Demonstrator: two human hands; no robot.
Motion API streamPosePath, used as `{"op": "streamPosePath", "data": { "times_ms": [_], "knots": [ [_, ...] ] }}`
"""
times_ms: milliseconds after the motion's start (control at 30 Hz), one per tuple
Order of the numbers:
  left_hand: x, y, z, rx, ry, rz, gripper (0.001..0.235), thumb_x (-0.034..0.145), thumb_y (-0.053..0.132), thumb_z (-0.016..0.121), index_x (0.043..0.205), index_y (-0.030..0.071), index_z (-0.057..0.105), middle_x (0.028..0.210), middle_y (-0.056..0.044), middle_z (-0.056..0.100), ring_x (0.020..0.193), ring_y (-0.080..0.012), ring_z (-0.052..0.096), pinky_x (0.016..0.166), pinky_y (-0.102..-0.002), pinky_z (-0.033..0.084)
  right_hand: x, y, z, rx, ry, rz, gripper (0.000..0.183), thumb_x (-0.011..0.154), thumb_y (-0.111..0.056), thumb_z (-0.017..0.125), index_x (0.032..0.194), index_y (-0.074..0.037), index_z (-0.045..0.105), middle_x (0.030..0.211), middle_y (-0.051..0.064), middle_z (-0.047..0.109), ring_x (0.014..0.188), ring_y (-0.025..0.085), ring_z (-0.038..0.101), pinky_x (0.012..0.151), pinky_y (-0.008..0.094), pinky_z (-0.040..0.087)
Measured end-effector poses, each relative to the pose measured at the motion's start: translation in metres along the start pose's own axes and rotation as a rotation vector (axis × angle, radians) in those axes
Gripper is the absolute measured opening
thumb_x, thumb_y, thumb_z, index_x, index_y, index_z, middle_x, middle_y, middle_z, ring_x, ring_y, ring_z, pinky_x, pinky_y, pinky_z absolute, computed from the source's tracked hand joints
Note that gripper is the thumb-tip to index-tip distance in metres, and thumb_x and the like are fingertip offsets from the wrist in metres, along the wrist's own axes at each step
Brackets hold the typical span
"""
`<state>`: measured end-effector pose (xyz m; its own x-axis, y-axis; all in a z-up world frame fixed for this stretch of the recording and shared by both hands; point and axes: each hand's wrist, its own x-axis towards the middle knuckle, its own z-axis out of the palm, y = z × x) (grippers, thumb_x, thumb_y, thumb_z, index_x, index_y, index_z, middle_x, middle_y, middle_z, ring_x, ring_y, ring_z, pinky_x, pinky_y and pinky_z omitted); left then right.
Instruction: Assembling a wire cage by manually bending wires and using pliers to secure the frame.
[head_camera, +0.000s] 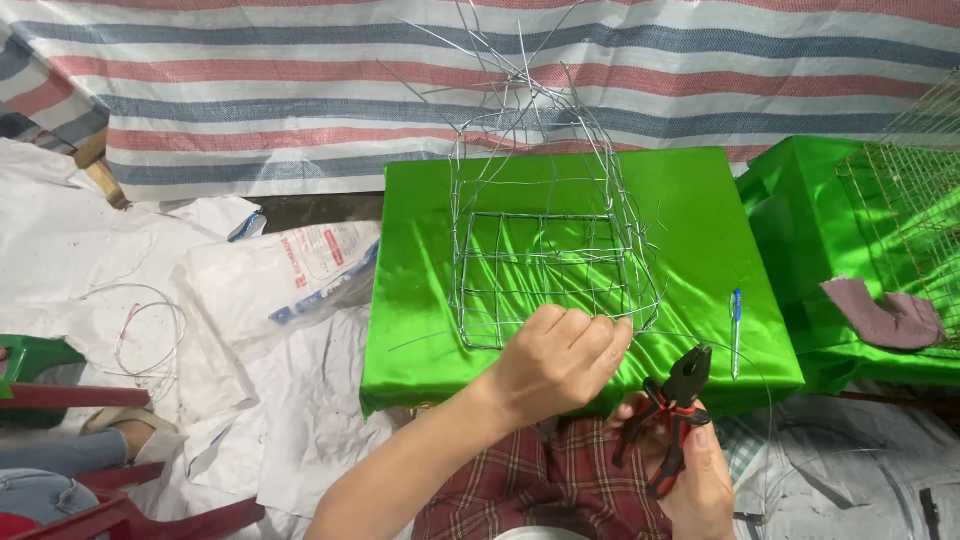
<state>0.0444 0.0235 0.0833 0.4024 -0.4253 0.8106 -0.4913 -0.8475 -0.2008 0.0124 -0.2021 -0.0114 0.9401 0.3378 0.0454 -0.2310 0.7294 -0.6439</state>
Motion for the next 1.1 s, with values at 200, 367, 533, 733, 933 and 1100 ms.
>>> {"op": "streamPosePath", "data": {
  "times_ms": [200, 367, 533, 733, 933, 1100],
  "knots": [
    [-0.014, 0.000, 0.005, 0.023, -0.031, -0.055, 0.012, 0.092, 0.001, 0.080, 0.103, 0.005, 0.075, 0.082, -0.006, 0.070, 0.064, -0.0114, 0.051, 0.052, -0.024, 0.034, -0.005, -0.001, 0.005, -0.043, -0.083, 0.141, 0.049, 0.105, -0.027, 0.062, 0.138, 0.007, 0.049, 0.124, 0.037, 0.062, 0.110, 0.048, 0.067, 0.093, 0.057, 0.057],
    [-0.014, -0.002, -0.002, 0.022, -0.046, -0.084, 0.014, 0.093, -0.001, 0.078, 0.106, 0.002, 0.073, 0.082, -0.007, 0.067, 0.062, -0.0118, 0.050, 0.050, -0.025, 0.035, -0.002, 0.007, -0.008, -0.168, 0.014, 0.247, 0.050, 0.100, -0.023, 0.057, 0.134, 0.013, 0.054, 0.127, 0.039, 0.068, 0.113, 0.046, 0.070, 0.101, 0.053, 0.054],
    [-0.006, 0.000, -0.011, 0.036, -0.047, -0.077, 0.012, 0.094, -0.002, 0.073, 0.104, 0.002, 0.073, 0.083, -0.008, 0.069, 0.062, -0.0137, 0.053, 0.051, -0.027, 0.035, 0.000, 0.013, -0.021, -0.059, 0.046, 0.332, 0.045, 0.099, -0.021, 0.057, 0.132, 0.010, 0.054, 0.139, 0.040, 0.060, 0.125, 0.050, 0.062, 0.104, 0.050, 0.050],
    [-0.005, 0.008, -0.011, 0.011, -0.031, -0.082, 0.009, 0.095, 0.002, 0.075, 0.103, 0.002, 0.073, 0.082, -0.007, 0.068, 0.061, -0.0122, 0.050, 0.051, -0.026, 0.032, -0.003, 0.021, -0.033, -0.025, 0.255, 0.448, 0.034, 0.101, -0.022, 0.058, 0.130, -0.003, 0.059, 0.099, 0.011, 0.066, 0.082, 0.024, 0.066, 0.073, 0.038, 0.054],
    [-0.003, 0.008, -0.015, 0.028, -0.043, -0.087, 0.009, 0.094, -0.004, 0.072, 0.102, 0.002, 0.073, 0.081, -0.007, 0.068, 0.061, -0.0126, 0.051, 0.050, -0.025, 0.035, 0.017, -0.009, 0.061, -0.037, 0.529, 0.551, 0.048, 0.099, -0.010, 0.035, 0.139, 0.015, 0.045, 0.143, 0.040, 0.054, 0.129, 0.049, 0.051, 0.112, 0.067, 0.039],
    [-0.002, 0.012, -0.017, 0.008, -0.048, -0.091, 0.009, 0.096, -0.003, 0.069, 0.103, -0.001, 0.072, 0.081, -0.008, 0.066, 0.061, -0.0139, 0.049, 0.050, -0.027, 0.032, 0.005, 0.020, -0.010, -0.067, 0.280, 0.425, 0.040, 0.099, -0.015, 0.053, 0.130, 0.009, 0.056, 0.114, 0.029, 0.067, 0.103, 0.045, 0.066, 0.098, 0.059, 0.054]
  ]
}}
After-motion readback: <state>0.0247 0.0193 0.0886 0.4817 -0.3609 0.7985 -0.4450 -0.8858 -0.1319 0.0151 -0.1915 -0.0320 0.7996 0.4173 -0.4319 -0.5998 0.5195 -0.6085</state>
